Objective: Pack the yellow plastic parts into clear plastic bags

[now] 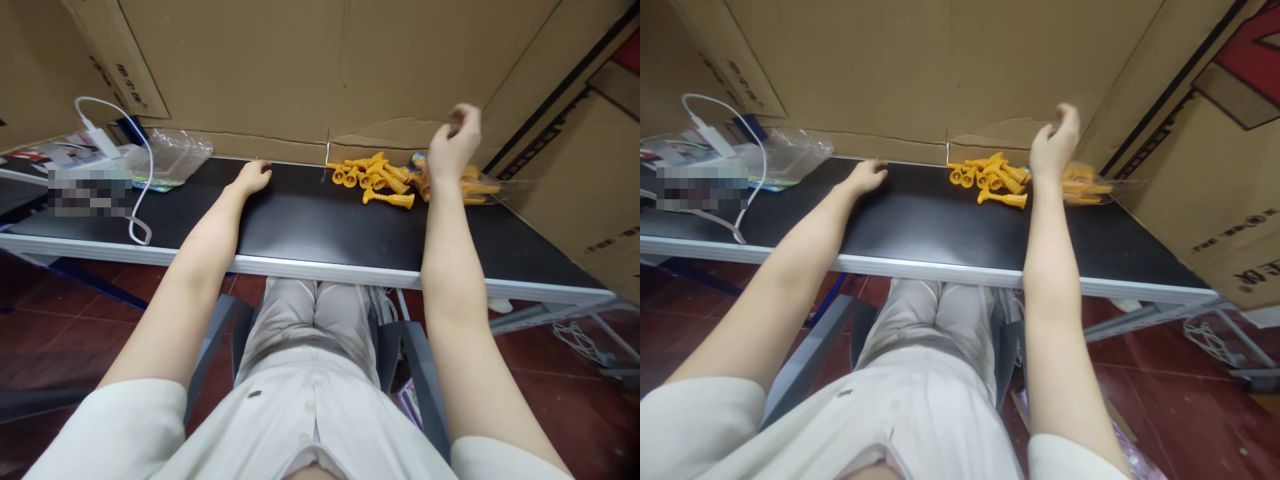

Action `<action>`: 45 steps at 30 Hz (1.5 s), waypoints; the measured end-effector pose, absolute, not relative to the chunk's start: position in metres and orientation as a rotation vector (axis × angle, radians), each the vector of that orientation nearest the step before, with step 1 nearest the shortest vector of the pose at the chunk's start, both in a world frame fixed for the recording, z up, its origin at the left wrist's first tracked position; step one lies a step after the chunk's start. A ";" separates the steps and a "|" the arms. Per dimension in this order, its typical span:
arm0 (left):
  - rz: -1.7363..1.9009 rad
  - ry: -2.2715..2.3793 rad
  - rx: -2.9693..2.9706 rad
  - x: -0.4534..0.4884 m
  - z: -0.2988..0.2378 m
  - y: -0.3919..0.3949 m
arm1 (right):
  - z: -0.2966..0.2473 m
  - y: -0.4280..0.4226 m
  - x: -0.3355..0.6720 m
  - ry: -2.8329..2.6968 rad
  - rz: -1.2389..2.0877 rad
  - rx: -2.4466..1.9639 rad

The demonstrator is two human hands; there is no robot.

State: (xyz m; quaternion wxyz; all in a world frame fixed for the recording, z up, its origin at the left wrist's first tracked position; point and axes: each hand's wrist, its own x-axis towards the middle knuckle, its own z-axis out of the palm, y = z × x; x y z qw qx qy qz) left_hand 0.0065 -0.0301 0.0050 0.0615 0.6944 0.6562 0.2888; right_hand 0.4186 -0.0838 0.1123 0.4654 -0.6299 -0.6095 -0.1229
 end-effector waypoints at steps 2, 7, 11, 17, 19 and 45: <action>0.839 1.997 2.104 0.008 0.007 -0.033 | 0.106 -0.083 0.413 -1.649 -0.152 -1.542; 0.767 2.005 2.147 0.012 0.012 -0.039 | 0.080 -0.070 0.399 -2.102 0.187 -1.734; 0.759 1.998 2.145 0.012 0.012 -0.039 | 0.064 -0.061 0.393 -2.129 0.409 -1.868; 0.756 2.006 2.114 0.015 0.016 -0.044 | 0.067 -0.077 0.375 -2.231 0.305 -2.082; 0.715 2.030 2.119 0.018 0.019 -0.048 | 0.072 -0.084 0.371 -2.347 0.157 -2.131; -0.055 2.604 1.643 -0.107 0.042 -0.085 | 0.077 -0.092 0.363 -2.506 -0.102 -2.183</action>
